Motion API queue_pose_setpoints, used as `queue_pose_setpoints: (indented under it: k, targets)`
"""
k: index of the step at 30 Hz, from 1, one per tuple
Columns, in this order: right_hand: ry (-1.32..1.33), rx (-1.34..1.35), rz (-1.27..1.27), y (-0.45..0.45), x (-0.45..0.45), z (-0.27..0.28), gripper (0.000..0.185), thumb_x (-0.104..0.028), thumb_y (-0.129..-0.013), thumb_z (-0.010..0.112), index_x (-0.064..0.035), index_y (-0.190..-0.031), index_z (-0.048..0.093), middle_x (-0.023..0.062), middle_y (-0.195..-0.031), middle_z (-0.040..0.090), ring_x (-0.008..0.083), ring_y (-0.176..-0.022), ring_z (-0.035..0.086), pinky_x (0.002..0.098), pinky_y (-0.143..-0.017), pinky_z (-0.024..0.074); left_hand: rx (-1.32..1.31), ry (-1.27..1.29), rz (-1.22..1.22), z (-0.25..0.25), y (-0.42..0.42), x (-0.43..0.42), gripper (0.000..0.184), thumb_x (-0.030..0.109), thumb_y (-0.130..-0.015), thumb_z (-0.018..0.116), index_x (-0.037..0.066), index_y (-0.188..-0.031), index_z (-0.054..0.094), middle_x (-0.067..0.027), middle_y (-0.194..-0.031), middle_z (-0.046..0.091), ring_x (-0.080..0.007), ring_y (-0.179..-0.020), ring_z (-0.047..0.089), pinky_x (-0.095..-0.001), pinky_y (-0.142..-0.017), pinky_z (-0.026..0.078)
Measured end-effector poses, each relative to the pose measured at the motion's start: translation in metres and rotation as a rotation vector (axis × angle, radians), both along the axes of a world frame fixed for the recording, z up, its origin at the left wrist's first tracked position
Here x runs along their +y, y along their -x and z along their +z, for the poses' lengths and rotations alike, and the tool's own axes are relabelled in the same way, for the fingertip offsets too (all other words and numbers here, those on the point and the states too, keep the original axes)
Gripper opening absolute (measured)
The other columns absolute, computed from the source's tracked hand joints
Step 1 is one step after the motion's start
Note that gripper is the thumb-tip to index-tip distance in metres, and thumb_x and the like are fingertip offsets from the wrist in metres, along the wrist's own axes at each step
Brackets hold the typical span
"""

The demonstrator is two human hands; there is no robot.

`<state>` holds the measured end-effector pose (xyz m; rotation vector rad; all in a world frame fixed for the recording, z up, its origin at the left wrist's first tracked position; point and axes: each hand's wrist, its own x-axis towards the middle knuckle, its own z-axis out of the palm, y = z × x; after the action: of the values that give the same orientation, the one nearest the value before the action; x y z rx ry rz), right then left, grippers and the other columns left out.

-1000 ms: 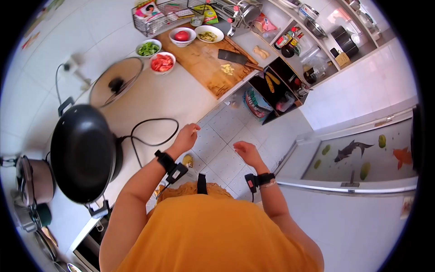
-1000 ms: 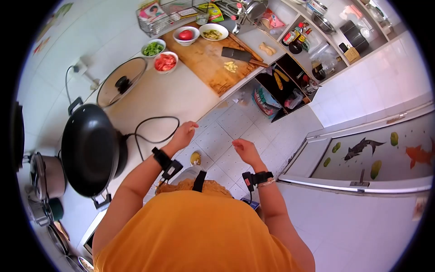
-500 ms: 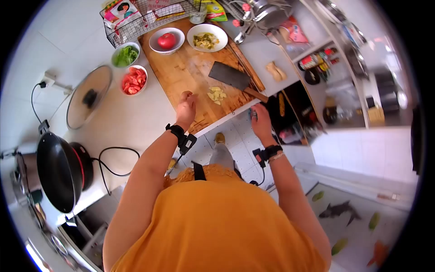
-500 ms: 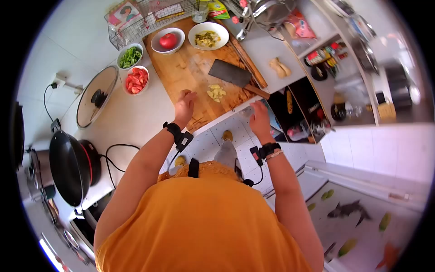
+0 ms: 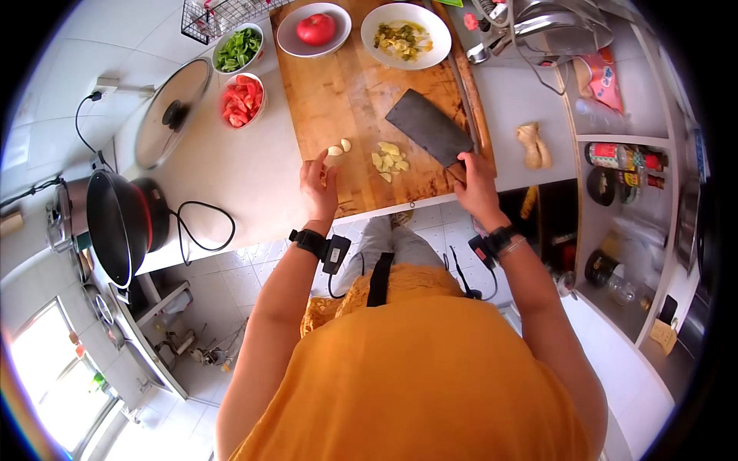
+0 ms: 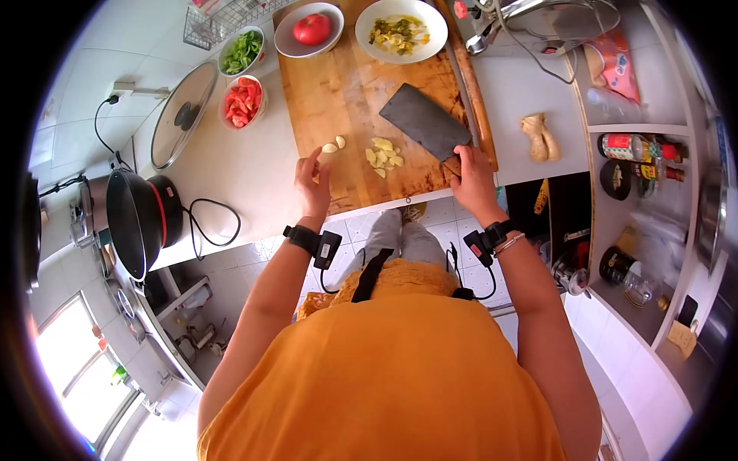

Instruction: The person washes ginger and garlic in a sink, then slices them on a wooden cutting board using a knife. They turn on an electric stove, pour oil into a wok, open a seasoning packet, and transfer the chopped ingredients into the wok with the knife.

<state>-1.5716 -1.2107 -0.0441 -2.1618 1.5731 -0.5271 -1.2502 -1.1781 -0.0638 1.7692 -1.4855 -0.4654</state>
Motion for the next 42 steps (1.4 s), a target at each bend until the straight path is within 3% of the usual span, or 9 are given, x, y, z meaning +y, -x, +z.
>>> queue_pose_setpoints:
  k: [3,5,9,12,18,23,29,35,42]
  targets:
    - [-0.021,-0.023,-0.007,-0.001,-0.004,0.001,0.050,0.001,-0.063,0.061,-0.0069,-0.110,0.043,0.0155,-0.106,0.050,0.0374,-0.100,0.048,0.0444,-0.084,0.0401,0.168,-0.022,0.169,-0.002,-0.002,-0.021,0.042,0.001,-0.072,0.066,0.008,-0.113,0.061,-0.0064,-0.080,0.052,-0.0220,-0.074,0.053,-0.0302,-0.065,0.045]
    - [-0.020,-0.025,-0.002,-0.001,-0.005,0.004,0.050,0.001,-0.063,0.062,-0.0071,-0.110,0.043,0.0150,-0.106,0.050,0.0374,-0.099,0.048,0.0444,-0.083,0.0401,-0.012,-0.105,-0.165,0.007,-0.015,-0.038,0.042,0.000,-0.069,0.069,0.008,-0.109,0.061,-0.0073,-0.084,0.053,-0.0208,-0.071,0.054,-0.0307,-0.064,0.047]
    - [-0.067,-0.022,0.014,0.001,-0.007,0.001,0.050,0.001,-0.064,0.062,-0.0073,-0.109,0.044,0.0146,-0.105,0.050,0.0371,-0.099,0.048,0.0440,-0.083,0.0400,-0.165,-0.094,-0.468,0.022,-0.029,-0.055,0.038,0.001,-0.071,0.067,0.010,-0.107,0.061,-0.0117,-0.098,0.051,-0.0281,-0.079,0.058,-0.0362,-0.072,0.050]
    - [-0.054,-0.029,0.034,-0.002,-0.008,0.002,0.048,0.001,-0.064,0.061,-0.0068,-0.108,0.043,0.0151,-0.104,0.050,0.0374,-0.098,0.048,0.0442,-0.083,0.0403,-0.192,-0.101,-0.519,0.020,-0.029,-0.057,0.029,0.005,-0.074,0.063,0.010,-0.102,0.060,-0.0130,-0.095,0.052,-0.0313,-0.082,0.059,-0.0386,-0.065,0.051]
    - [-0.021,0.135,0.062,-0.014,-0.006,0.008,0.048,0.002,-0.065,0.060,-0.0056,-0.108,0.042,0.0170,-0.103,0.052,0.0382,-0.096,0.050,0.0433,-0.081,0.0425,-0.143,-0.212,-0.097,0.007,0.026,-0.003,0.033,0.013,-0.073,0.068,0.007,-0.103,0.057,-0.0135,-0.096,0.057,-0.0316,-0.084,0.061,-0.0381,-0.069,0.051]
    - [-0.051,0.132,0.013,-0.021,-0.010,0.017,0.048,0.002,-0.065,0.059,-0.0050,-0.109,0.040,0.0192,-0.104,0.052,0.0365,-0.092,0.053,0.0445,-0.076,0.0440,-0.032,-0.124,-0.100,0.021,0.021,0.006,0.042,0.010,-0.068,0.073,0.006,-0.105,0.054,-0.0131,-0.098,0.056,-0.0320,-0.082,0.061,-0.0373,-0.067,0.051]
    - [-0.101,-0.248,-0.060,-0.034,0.000,0.052,0.038,-0.005,-0.073,0.061,-0.0051,-0.107,0.045,0.0114,-0.060,0.053,0.0286,-0.055,0.057,0.0342,-0.051,0.0441,0.025,-0.081,-0.312,0.005,-0.001,0.012,0.034,-0.002,-0.064,0.072,0.003,-0.094,0.057,-0.0126,-0.098,0.054,-0.0294,-0.078,0.059,-0.0335,-0.066,0.051]
    - [-0.480,-0.118,0.107,-0.096,0.015,0.083,0.016,-0.013,-0.082,0.058,-0.0004,-0.091,0.054,0.0203,-0.064,0.056,0.0364,-0.062,0.058,0.0439,-0.054,0.0434,0.032,0.078,-0.160,0.000,0.013,0.011,0.030,-0.001,-0.065,0.071,0.004,-0.093,0.060,-0.0106,-0.096,0.056,-0.0289,-0.081,0.057,-0.0346,-0.066,0.050]
    - [-0.421,-0.085,0.080,-0.111,0.025,0.061,0.022,-0.016,-0.081,0.060,0.0030,-0.080,0.048,0.0227,-0.062,0.054,0.0422,-0.062,0.055,0.0478,-0.057,0.0428,-0.049,0.138,-0.296,-0.002,0.009,0.011,0.035,0.001,-0.065,0.070,0.005,-0.099,0.063,-0.0103,-0.098,0.059,-0.0281,-0.088,0.056,-0.0353,-0.075,0.048]
